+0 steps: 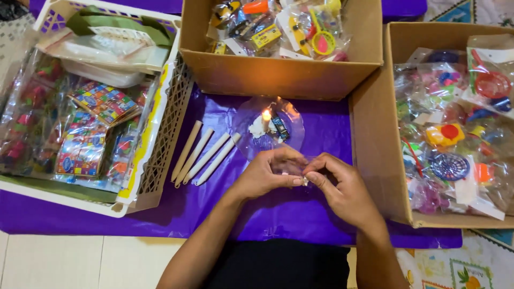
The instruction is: Packaging small items into plastic bags and sealing the openings by carefully melting the plastic over a candle flame.
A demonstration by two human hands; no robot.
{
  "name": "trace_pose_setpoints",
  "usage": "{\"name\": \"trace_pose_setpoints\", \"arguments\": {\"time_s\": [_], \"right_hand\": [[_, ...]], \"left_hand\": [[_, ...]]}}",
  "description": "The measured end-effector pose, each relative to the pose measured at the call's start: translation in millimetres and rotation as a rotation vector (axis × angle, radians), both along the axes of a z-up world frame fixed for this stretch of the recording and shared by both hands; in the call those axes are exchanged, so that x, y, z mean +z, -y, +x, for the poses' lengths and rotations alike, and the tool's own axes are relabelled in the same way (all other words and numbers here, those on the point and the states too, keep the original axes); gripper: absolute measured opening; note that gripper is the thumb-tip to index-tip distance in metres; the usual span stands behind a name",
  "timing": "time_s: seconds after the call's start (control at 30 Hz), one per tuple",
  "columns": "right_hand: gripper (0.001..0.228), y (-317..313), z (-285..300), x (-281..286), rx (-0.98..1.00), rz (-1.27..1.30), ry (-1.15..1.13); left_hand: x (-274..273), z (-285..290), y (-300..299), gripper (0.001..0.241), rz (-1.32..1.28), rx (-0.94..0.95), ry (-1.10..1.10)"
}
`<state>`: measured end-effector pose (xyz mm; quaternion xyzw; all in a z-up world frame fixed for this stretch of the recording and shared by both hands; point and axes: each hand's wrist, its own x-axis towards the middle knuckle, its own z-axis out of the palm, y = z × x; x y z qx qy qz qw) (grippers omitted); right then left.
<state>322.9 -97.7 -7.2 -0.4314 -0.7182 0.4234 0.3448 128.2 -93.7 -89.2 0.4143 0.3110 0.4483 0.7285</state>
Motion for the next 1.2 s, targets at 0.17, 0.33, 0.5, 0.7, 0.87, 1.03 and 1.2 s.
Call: {"name": "trace_pose_setpoints", "arguments": {"time_s": [0.17,0.33,0.5,0.7,0.87,1.03,1.2], "right_hand": [[0.007,5.0,0.3,-14.0,-0.009,-0.100,-0.025],[0.013,9.5,-0.4,-29.6,-0.059,-0.257,-0.178],[0.004,11.7,-7.0,-16.9,-0.011,-0.164,-0.077],[0.014,13.4,1.3,-36.7,0.000,-0.277,-0.213],[0.006,15.6,3.1,-39.1,-0.075,-0.224,-0.183],[0.007,18.3,5.0,-45.4,-0.080,-0.212,-0.256],[0.014,20.6,1.0,-49.2,-0.226,-0.097,-0.234]], "left_hand": [[-7.4,-3.8,3.6,0.045,-0.010,0.021,-0.018],[-20.2,-6.8,10.6,0.048,-0.046,0.053,0.037],[-0.7,-13.1,16.0,0.016,0.042,-0.059,-0.180],[-2.1,-14.6,20.2,0.013,0.142,-0.095,0.032],[1.6,-14.5,18.6,0.024,0.104,-0.095,0.002],[-8.4,-7.2,19.8,0.021,0.020,-0.058,0.021],[-6.6,-10.1,20.4,0.024,0.045,-0.081,0.015]]}}
